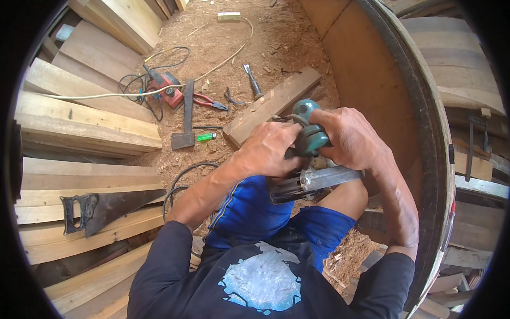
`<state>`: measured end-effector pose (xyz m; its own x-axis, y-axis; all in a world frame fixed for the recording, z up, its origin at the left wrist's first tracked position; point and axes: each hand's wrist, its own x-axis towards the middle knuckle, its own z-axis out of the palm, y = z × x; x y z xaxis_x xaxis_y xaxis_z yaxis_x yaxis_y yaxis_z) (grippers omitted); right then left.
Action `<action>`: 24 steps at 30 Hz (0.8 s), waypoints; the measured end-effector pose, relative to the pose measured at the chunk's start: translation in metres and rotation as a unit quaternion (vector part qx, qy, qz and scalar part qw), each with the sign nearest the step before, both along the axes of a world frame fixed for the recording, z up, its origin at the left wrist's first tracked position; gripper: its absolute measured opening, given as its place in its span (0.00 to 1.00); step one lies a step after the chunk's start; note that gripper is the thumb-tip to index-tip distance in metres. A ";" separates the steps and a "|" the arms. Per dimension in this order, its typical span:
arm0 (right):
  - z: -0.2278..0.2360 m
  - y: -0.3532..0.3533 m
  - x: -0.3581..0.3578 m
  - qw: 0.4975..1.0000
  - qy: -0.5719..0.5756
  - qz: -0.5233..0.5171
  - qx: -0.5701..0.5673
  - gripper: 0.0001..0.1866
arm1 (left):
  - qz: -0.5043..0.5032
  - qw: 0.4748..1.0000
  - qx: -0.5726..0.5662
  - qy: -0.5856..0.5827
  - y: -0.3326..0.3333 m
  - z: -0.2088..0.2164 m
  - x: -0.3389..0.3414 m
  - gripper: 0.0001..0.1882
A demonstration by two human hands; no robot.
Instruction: The person adjusts the blade guard and mechanical settings of a circular saw by hand while sitting in a woodworking area.
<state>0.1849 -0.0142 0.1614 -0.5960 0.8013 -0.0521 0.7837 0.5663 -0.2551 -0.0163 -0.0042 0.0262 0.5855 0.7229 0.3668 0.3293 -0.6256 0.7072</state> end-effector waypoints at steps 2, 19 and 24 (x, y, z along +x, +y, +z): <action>0.003 -0.003 -0.005 1.000 0.021 0.002 -0.002 0.22 | -0.006 0.999 -0.002 -0.031 0.003 0.000 -0.005 0.27; 0.033 -0.002 -0.018 0.984 -0.126 0.071 0.105 0.18 | -0.174 0.977 -0.096 -0.074 0.032 -0.012 -0.014 0.25; 0.025 0.005 -0.001 0.989 -0.102 0.057 0.093 0.25 | -0.084 0.996 -0.015 -0.035 0.019 0.006 0.001 0.30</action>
<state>0.1840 -0.0088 0.1863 -0.6751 0.7367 -0.0388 0.7366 0.6761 0.0184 -0.0148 0.0150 0.0318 0.6729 0.6288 0.3897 0.1721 -0.6454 0.7442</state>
